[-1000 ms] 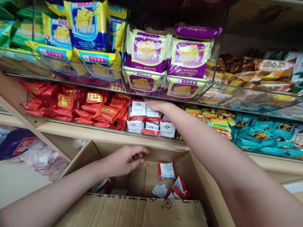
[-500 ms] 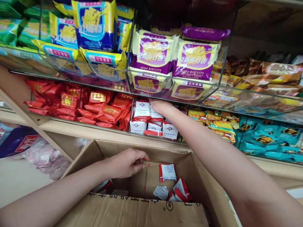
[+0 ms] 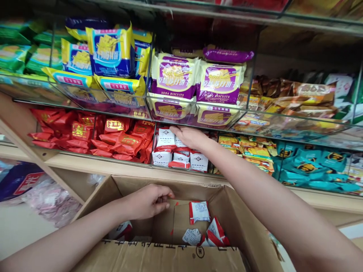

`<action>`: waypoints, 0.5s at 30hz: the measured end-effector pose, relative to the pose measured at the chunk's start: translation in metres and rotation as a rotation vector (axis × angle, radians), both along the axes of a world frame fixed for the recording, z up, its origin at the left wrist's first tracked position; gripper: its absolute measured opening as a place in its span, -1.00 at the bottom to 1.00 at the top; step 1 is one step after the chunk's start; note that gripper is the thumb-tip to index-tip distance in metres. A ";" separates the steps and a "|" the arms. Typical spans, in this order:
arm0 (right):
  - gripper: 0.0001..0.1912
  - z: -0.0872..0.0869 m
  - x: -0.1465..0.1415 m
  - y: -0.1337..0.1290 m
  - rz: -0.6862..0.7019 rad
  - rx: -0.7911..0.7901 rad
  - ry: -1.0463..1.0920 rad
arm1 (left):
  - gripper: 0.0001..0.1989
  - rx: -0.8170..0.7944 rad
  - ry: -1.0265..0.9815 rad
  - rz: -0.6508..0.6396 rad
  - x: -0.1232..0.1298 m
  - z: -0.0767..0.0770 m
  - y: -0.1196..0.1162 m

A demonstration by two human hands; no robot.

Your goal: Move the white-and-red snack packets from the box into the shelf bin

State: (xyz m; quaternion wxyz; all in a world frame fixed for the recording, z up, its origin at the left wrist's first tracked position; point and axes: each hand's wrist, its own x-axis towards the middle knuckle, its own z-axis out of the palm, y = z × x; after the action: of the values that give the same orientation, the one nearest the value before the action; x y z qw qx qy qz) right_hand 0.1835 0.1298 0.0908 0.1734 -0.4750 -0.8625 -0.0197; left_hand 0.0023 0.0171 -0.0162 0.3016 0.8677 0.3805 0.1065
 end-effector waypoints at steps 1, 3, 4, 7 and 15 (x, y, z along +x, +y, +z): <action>-0.37 -0.001 0.001 -0.009 0.042 0.007 -0.010 | -0.75 -0.003 -0.001 0.001 0.000 -0.001 0.000; -0.42 -0.003 0.001 -0.021 0.134 0.027 -0.062 | -0.76 -0.008 0.003 -0.002 0.000 -0.003 0.000; -0.44 -0.005 0.000 -0.025 0.159 0.035 -0.105 | -0.76 -0.008 0.008 -0.003 0.000 -0.003 0.000; -0.49 -0.009 -0.007 -0.027 0.097 0.051 -0.201 | -0.77 0.006 0.021 -0.006 0.001 -0.004 0.000; -0.44 -0.007 -0.017 -0.025 0.040 0.074 -0.190 | -0.75 -0.030 -0.026 0.015 -0.002 -0.003 0.002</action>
State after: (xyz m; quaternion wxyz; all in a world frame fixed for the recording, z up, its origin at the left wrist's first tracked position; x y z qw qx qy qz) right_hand 0.1668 0.1048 0.0839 0.1085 -0.4470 -0.8830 -0.0932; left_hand 0.0004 0.0192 -0.0194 0.3190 0.8586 0.3847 0.1144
